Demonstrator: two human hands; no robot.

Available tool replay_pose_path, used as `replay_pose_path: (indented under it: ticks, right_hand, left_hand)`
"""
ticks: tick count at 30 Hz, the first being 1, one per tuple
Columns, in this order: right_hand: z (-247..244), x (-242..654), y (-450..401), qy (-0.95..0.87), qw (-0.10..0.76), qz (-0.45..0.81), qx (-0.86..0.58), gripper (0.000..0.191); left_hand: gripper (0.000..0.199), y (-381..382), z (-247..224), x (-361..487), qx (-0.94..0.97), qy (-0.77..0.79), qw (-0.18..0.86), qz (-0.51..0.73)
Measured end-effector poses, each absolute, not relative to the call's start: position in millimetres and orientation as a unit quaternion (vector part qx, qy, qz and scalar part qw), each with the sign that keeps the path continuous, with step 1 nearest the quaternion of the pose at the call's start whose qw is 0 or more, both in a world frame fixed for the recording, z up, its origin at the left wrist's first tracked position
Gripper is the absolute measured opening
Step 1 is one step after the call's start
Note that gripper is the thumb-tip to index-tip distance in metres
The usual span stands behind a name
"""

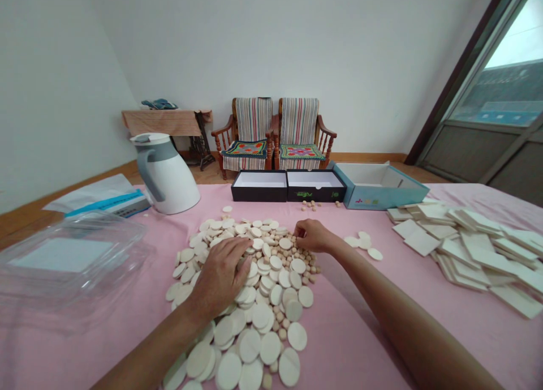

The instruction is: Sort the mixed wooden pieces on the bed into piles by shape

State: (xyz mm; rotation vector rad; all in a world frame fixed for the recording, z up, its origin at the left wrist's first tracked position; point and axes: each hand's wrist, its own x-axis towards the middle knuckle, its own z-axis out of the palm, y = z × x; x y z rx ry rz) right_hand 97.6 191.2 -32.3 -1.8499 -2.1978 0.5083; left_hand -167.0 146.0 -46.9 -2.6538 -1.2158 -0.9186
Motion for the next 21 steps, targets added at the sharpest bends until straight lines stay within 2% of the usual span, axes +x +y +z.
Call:
replay_pose_path:
  ticks: [7,11,13,17,21]
  right_hand:
    - [-40,101,196,-0.709,0.148,0.146,-0.674,0.010]
    - [-47,109,206,-0.677,0.325,0.069,-0.657,0.023]
    - [-50,109,208,-0.693,0.380,0.065,-0.609,0.026]
    - [-56,95,206,-0.787,0.337,0.118,-0.504,0.029]
    - [-62,84,201,-0.833,0.270,0.124,-0.467,0.032]
  left_hand:
    - [0.030,146,-47,-168,-0.869,-0.392,0.042,-0.298]
    - [0.030,146,-47,-168,-0.870,-0.393,0.038,-0.295]
    - [0.030,146,-47,-168,-0.869,-0.395,0.038,-0.296]
    - [0.030,146,-47,-168,-0.867,-0.396,0.039,-0.300]
    - [0.029,145,-46,-167,-0.867,-0.395,0.039,-0.302]
